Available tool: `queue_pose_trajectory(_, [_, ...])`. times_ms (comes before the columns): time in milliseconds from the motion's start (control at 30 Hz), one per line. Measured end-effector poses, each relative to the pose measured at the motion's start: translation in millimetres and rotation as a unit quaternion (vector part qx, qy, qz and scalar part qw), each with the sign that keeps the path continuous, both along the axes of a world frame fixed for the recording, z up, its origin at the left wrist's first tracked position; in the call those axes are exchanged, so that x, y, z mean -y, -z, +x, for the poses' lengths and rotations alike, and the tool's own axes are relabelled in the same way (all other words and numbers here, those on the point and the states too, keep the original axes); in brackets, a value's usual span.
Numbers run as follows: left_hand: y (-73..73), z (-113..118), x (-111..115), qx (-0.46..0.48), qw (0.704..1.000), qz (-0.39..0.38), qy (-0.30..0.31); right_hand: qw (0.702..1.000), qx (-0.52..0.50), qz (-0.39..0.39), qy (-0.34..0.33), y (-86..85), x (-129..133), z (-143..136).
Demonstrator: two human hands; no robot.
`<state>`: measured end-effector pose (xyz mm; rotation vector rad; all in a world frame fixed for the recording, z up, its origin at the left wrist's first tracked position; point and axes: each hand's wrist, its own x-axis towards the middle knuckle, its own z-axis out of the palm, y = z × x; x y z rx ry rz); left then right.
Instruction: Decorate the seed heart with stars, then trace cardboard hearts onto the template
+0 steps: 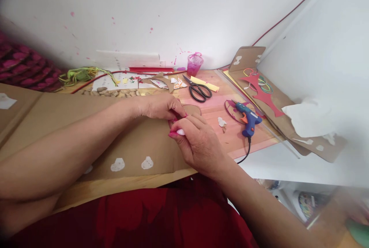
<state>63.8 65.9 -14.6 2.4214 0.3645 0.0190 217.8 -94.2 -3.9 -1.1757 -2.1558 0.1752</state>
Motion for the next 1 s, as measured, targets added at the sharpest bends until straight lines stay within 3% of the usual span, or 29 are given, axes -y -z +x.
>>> queue_pose_trajectory(1000, [8.4,0.2,-3.6,0.021,0.999,-0.033,0.014,0.999,0.027,0.000,-0.022,-1.1,14.4,6.7])
